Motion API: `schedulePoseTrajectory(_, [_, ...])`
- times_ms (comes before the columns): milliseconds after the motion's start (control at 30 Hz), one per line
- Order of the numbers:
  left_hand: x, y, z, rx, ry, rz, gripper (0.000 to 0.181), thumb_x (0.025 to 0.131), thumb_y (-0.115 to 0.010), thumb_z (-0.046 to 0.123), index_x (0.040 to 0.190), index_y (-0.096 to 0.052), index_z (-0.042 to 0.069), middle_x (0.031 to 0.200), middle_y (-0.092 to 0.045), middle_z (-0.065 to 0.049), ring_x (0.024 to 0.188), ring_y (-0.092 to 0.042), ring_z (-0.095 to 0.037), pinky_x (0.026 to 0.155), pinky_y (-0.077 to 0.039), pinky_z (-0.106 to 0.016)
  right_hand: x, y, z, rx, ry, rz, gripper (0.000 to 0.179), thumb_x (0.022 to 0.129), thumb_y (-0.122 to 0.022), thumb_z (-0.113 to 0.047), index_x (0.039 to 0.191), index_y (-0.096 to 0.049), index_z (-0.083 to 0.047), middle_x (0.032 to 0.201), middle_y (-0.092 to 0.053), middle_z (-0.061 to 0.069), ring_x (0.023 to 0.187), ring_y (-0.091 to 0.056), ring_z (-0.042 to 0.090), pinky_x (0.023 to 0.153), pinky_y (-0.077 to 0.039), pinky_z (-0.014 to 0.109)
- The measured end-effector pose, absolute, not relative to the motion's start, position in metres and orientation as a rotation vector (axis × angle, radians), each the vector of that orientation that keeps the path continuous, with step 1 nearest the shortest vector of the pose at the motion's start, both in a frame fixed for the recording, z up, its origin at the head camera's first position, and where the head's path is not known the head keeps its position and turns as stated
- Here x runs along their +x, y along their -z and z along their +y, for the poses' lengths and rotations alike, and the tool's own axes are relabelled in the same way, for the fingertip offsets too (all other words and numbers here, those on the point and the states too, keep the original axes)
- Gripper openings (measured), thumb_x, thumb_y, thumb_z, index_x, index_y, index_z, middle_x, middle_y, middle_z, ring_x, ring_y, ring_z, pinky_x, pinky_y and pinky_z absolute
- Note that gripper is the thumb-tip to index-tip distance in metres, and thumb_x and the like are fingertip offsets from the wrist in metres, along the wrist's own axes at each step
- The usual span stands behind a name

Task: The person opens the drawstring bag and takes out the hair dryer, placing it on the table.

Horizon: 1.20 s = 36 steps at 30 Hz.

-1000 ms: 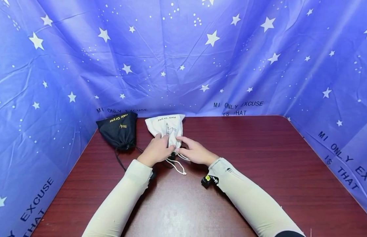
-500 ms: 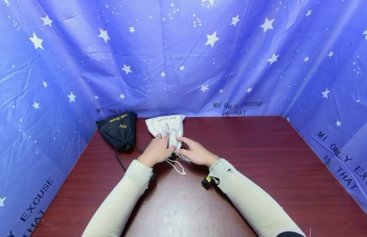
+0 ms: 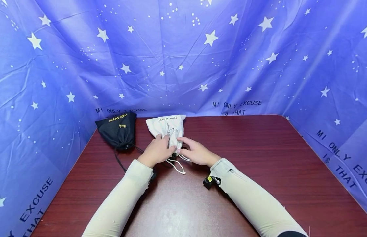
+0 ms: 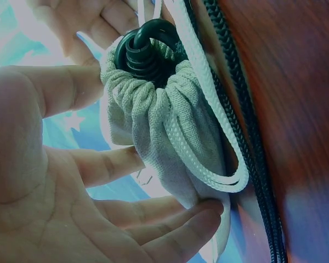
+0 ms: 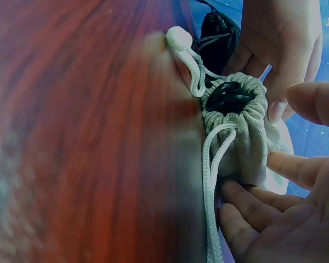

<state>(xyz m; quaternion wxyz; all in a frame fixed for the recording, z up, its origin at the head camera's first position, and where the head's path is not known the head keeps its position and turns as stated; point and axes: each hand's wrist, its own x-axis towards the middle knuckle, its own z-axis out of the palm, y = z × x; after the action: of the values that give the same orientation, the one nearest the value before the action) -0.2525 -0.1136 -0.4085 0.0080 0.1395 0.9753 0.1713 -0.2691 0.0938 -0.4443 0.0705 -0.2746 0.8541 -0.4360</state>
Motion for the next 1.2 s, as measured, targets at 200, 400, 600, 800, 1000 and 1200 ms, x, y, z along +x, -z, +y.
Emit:
schedulePoseTrajectory(200, [-0.2522, 0.408, -0.1117, 0.446, -0.537, 3.046, 0.068, 0.1, -0.059, 0.047, 0.149, -0.05, 0.0, 0.141, -0.053, -0.03, 0.12, -0.062, -0.046, 0.102, -0.051, -0.053, -0.2681, 0.4432, 0.0963, -0.82, 1.317, 2.563, 0.058, 0.101, -0.064, -0.029, 0.154, -0.047, -0.012, 0.154, -0.053, 0.008, 0.135, -0.058, 0.022, 0.115, -0.044, 0.041])
schedulePoseTrajectory(400, [-0.2527, 0.4097, -0.1102, 0.465, -0.525, 3.056, 0.066, 0.099, -0.06, 0.047, 0.145, -0.053, 0.0, 0.132, -0.057, -0.029, 0.113, -0.065, -0.044, 0.098, -0.052, -0.053, -0.2683, 0.4464, 0.0993, -0.811, 1.327, 2.574, 0.057, 0.1, -0.065, -0.028, 0.153, -0.049, -0.014, 0.153, -0.054, 0.008, 0.132, -0.06, 0.021, 0.113, -0.045, 0.042])
schedulePoseTrajectory(600, [-0.2514, 0.4099, -0.1086, 0.474, -0.535, 3.053, 0.066, 0.099, -0.06, 0.047, 0.144, -0.053, 0.0, 0.132, -0.057, -0.029, 0.112, -0.066, -0.043, 0.097, -0.053, -0.052, -0.2682, 0.4473, 0.1026, -0.797, 1.326, 2.593, 0.055, 0.1, -0.065, -0.03, 0.151, -0.051, -0.016, 0.151, -0.056, 0.006, 0.132, -0.06, 0.021, 0.113, -0.045, 0.043])
schedulePoseTrajectory(800, [-0.2504, 0.4108, -0.1078, 0.469, -0.533, 3.037, 0.069, 0.099, -0.059, 0.046, 0.149, -0.049, -0.001, 0.138, -0.054, -0.03, 0.118, -0.064, -0.042, 0.102, -0.051, -0.051, -0.2662, 0.4461, 0.103, -0.786, 1.314, 2.602, 0.055, 0.1, -0.064, -0.032, 0.151, -0.052, -0.016, 0.15, -0.057, 0.005, 0.131, -0.059, 0.019, 0.111, -0.046, 0.041])
schedulePoseTrajectory(1000, [-0.2489, 0.41, -0.1073, 0.463, -0.549, 3.03, 0.07, 0.099, -0.059, 0.046, 0.15, -0.048, -0.001, 0.14, -0.054, -0.031, 0.12, -0.064, -0.041, 0.103, -0.051, -0.051, -0.2639, 0.4414, 0.1018, -0.778, 1.314, 2.602, 0.053, 0.1, -0.064, -0.029, 0.15, -0.053, -0.015, 0.148, -0.059, 0.007, 0.131, -0.06, 0.021, 0.111, -0.046, 0.043])
schedulePoseTrajectory(1200, [-0.2486, 0.4099, -0.1067, 0.464, -0.539, 3.036, 0.069, 0.1, -0.058, 0.046, 0.149, -0.049, 0.0, 0.137, -0.055, -0.03, 0.118, -0.064, -0.041, 0.102, -0.051, -0.051, -0.2648, 0.441, 0.103, -0.782, 1.266, 2.651, 0.051, 0.1, -0.064, -0.031, 0.148, -0.055, -0.017, 0.147, -0.06, 0.005, 0.135, -0.056, 0.02, 0.114, -0.043, 0.044])
